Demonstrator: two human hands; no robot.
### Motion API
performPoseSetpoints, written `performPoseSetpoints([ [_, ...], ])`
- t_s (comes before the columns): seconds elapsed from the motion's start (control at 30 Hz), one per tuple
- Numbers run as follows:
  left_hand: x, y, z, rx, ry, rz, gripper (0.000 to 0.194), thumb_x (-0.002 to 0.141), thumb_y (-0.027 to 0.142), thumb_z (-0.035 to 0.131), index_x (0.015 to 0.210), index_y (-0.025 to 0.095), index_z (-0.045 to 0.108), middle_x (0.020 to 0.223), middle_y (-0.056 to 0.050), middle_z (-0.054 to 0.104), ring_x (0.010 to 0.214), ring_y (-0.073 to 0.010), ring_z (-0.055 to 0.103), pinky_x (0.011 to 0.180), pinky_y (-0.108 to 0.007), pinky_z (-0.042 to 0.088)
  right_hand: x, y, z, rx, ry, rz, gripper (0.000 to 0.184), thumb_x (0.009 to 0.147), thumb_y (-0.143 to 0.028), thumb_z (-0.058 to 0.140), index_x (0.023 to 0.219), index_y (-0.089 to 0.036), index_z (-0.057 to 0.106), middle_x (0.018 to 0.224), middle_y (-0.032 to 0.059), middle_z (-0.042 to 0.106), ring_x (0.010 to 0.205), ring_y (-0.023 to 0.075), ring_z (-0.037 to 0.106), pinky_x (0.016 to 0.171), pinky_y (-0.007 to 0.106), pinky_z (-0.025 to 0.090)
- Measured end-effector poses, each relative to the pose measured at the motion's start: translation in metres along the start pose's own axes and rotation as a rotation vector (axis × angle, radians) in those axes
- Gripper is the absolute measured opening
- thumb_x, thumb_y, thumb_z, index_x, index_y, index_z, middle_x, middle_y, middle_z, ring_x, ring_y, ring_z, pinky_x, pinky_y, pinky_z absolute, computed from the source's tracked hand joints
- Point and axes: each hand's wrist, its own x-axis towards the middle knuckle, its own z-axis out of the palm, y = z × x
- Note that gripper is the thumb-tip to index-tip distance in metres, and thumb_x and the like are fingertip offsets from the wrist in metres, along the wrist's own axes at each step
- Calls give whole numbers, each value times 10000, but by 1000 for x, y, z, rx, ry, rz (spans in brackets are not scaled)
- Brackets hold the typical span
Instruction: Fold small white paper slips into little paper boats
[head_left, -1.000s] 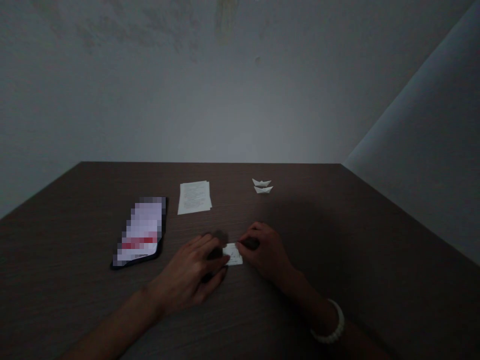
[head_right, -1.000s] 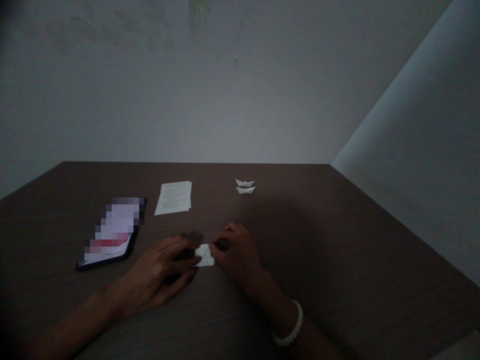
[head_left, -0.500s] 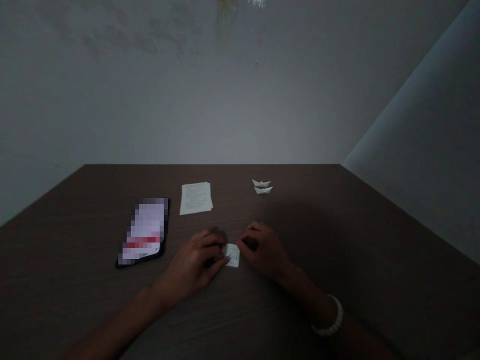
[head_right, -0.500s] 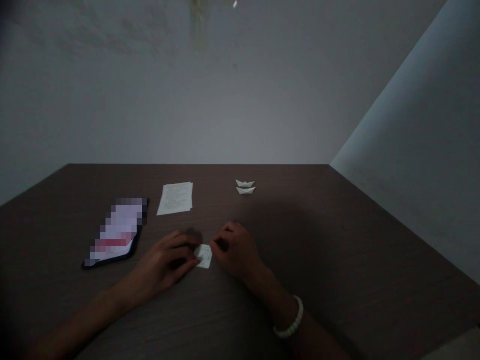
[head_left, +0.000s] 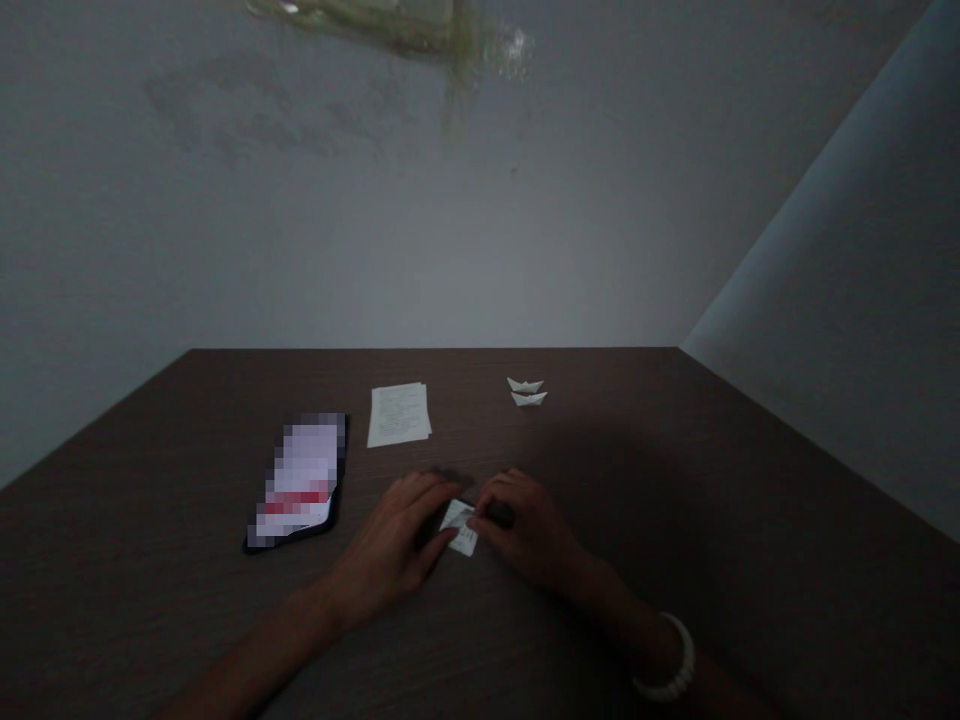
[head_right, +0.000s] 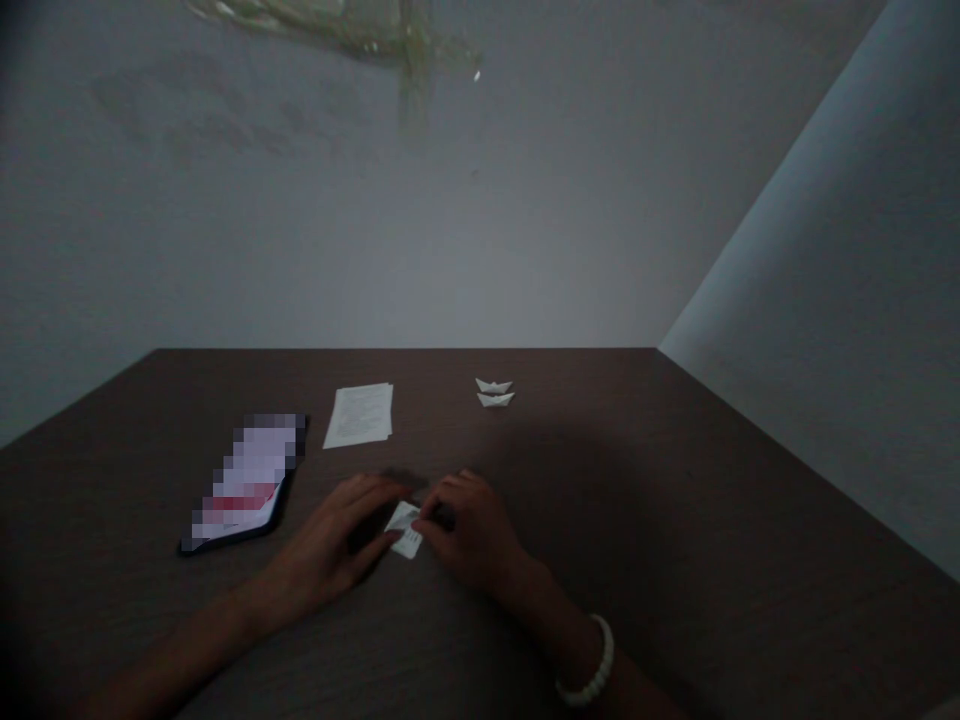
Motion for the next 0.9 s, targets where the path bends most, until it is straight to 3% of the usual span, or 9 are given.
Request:
performPoseSetpoints([
  [0.1, 2, 2, -2, 13, 10, -55, 363, 870, 250, 576, 1223, 190, 514, 1171, -93, 583, 1048, -239, 547, 902, -422, 464, 0, -2, 1, 23, 35, -8, 130, 771, -168, 735, 741, -210, 615, 751, -33, 663, 735, 137, 580, 762, 277, 403],
  [0.2, 4, 4, -5, 9, 1, -59, 148, 913, 250, 520, 1014, 194, 614, 955, -51, 632, 901, -207, 562, 821, -381, 471, 0, -4, 2, 42, 105, 1, 123, 766, -155, 728, 754, -217, 622, 730, -33, 657, 700, 131, 578, 718, 258, 418],
  [0.33, 5, 3, -9, -6, 23, 6, 225, 951, 230, 446, 885, 194, 658, 840, -38, 627, 811, -185, 543, 756, -342, 450, 0, -6, -1, 19, 170, -11, 150, 774, -161, 713, 891, -230, 649, 758, -24, 669, 691, 133, 586, 710, 265, 439],
  [0.47, 1, 3, -9, 82, 78, 71, 224, 932, 173, 447, 953, 194, 668, 882, -53, 636, 825, -197, 539, 743, -352, 437, -1, -5, -4, -58, 106, -185, 92, 843, -150, 627, 826, -229, 670, 811, 2, 679, 767, 149, 583, 766, 288, 437],
  [0.57, -2, 4, -7, 177, 85, 118, 230, 912, 143, 453, 976, 197, 668, 899, -65, 628, 828, -210, 525, 715, -351, 424, -2, -2, -5, -152, 96, -214, 115, 845, -132, 616, 825, -226, 681, 836, 18, 671, 796, 166, 553, 755, 290, 429],
  [0.77, -1, 4, -2, 244, -48, 95, 213, 879, 104, 471, 891, 188, 667, 816, -60, 601, 796, -220, 502, 690, -353, 390, -2, 3, -4, -303, 11, -264, 171, 841, -104, 613, 823, -250, 700, 816, 9, 663, 769, 170, 513, 717, 292, 396],
  [0.9, -2, 0, 0, 219, -95, 66, 210, 909, 134, 462, 924, 189, 663, 864, -67, 597, 837, -231, 504, 717, -374, 389, -1, 1, -5, -324, -42, -250, 175, 830, -96, 626, 861, -249, 707, 834, 6, 664, 794, 178, 514, 719, 299, 394],
])
